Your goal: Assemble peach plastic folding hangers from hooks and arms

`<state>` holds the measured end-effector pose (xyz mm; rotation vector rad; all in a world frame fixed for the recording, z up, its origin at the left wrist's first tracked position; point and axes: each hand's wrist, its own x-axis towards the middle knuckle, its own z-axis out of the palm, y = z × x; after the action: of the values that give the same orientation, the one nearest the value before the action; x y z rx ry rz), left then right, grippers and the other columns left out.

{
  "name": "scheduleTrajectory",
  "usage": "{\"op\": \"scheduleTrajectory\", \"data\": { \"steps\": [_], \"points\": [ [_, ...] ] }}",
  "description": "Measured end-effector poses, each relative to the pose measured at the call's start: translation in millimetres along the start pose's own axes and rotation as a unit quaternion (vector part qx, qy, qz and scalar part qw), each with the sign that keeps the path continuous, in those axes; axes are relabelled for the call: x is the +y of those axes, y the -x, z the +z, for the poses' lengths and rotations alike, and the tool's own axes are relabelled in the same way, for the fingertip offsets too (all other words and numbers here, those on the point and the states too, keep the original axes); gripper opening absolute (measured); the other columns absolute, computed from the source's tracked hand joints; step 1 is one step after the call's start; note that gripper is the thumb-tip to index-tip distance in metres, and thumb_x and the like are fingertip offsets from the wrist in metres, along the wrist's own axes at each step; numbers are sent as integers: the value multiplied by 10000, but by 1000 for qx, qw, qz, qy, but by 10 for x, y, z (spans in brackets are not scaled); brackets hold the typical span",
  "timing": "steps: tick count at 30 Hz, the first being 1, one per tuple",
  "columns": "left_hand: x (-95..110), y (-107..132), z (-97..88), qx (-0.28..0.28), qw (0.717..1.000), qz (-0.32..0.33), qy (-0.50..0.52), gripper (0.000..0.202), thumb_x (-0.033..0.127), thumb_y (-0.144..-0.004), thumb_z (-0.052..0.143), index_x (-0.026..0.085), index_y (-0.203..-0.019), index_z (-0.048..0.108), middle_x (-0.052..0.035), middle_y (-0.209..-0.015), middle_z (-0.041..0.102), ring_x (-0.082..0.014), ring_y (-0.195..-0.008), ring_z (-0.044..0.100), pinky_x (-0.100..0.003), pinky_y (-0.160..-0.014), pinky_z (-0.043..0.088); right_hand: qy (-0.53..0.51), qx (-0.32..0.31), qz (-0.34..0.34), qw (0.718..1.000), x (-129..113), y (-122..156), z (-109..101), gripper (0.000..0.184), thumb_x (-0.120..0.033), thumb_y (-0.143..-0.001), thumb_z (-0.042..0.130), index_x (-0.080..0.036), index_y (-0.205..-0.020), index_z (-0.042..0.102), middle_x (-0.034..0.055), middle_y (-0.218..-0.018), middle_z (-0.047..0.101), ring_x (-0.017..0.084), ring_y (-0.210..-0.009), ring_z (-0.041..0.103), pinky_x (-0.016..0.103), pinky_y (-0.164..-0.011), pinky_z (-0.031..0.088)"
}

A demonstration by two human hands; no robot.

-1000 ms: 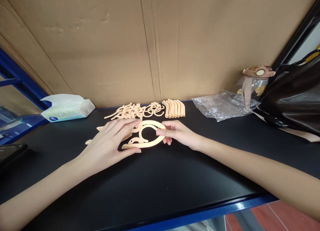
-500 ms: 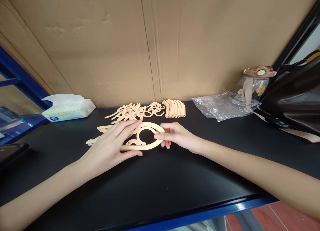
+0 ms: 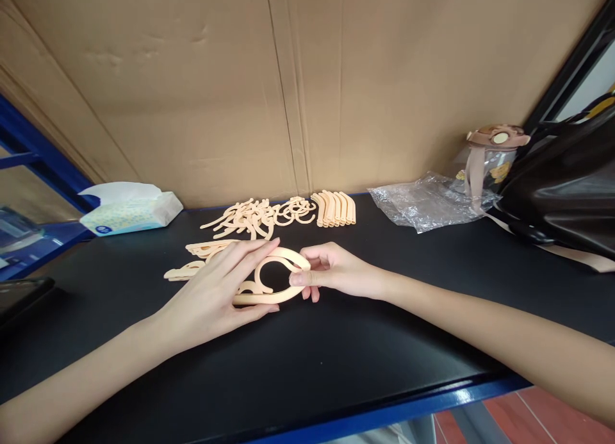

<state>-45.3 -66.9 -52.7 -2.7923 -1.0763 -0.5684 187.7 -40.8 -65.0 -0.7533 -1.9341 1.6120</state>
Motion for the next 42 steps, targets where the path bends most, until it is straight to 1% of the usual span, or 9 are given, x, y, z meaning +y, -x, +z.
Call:
{"op": "scheduleTrajectory", "data": {
  "steps": [5, 9, 11, 13, 17, 22, 30, 33, 42],
  "points": [
    [-93, -63, -149, 14, 999, -15, -40, 738, 434, -784, 654, 214, -1403, 318, -95, -1310, 480, -296, -1194, 448, -427, -1006, 394, 21, 40, -46, 998, 7, 9, 21, 388, -510, -930, 407, -147, -929, 543, 19, -717, 634, 106, -583, 584, 245, -573, 443],
    [-358, -91, -405, 15, 994, -78, -71, 669, 545, -778, 590, 229, -1341, 418, -73, -1260, 518, -279, -1107, 488, -431, -960, 401, 38, 78, -35, 996, 63, -18, -23, 421, -512, -949, 352, -147, -982, 558, 8, -688, 616, 101, -555, 560, 237, -540, 401],
    [-531, -73, -500, -21, 992, -120, -40, 687, 605, -757, 570, 230, -1320, 450, -68, -1207, 549, -270, -1065, 521, -398, -916, 432, 49, 71, -22, 996, 79, -30, -43, 422, -495, -953, 357, -138, -931, 580, 11, -677, 611, 100, -561, 559, 235, -545, 398],
    [-697, -40, -553, -85, 986, -144, -19, 688, 602, -755, 569, 228, -1321, 458, -75, -1212, 551, -272, -1064, 538, -381, -902, 447, 59, 56, -14, 997, 81, -33, -49, 415, -478, -954, 369, -133, -888, 592, 16, -680, 613, 99, -579, 564, 232, -556, 399],
    [-902, 22, -585, -156, 977, -147, 0, 612, 577, -783, 563, 280, -1313, 489, -70, -1242, 558, -276, -1091, 552, -351, -886, 476, 72, 40, -9, 997, 66, -22, -35, 390, -451, -954, 391, -137, -860, 602, 17, -693, 617, 97, -611, 566, 225, -574, 411],
    [-910, 37, -619, -187, 973, -131, 34, 556, 559, -817, 546, 285, -1300, 516, -68, -1250, 575, -278, -1092, 574, -361, -895, 487, 72, 36, -10, 997, 54, -19, -27, 392, -455, -946, 402, -136, -858, 611, 20, -694, 616, 103, -613, 559, 236, -588, 436],
    [-901, 28, -572, -231, 961, -143, 45, 683, 612, -774, 571, 287, -1362, 449, -59, -1428, 430, -321, -1296, 402, -420, -1075, 324, 80, 27, -24, 996, 86, -20, -41, 366, -437, -944, 420, -134, -869, 611, 23, -702, 618, 101, -628, 556, 225, -602, 448],
    [-921, 33, -546, -233, 960, -150, 40, 708, 623, -765, 576, 295, -1374, 429, -53, -1457, 392, -326, -1329, 354, -429, -1102, 278, 85, 28, -22, 996, 89, -26, -41, 362, -436, -940, 431, -133, -863, 614, 23, -699, 617, 100, -626, 553, 224, -601, 447],
    [-900, 25, -540, -239, 958, -157, 37, 711, 639, -771, 561, 309, -1383, 412, -34, -1474, 366, -313, -1324, 365, -418, -1107, 267, 93, 28, -22, 995, 73, -20, -42, 354, -428, -938, 436, -132, -861, 613, 23, -698, 619, 100, -622, 552, 224, -597, 443]
  ]
}}
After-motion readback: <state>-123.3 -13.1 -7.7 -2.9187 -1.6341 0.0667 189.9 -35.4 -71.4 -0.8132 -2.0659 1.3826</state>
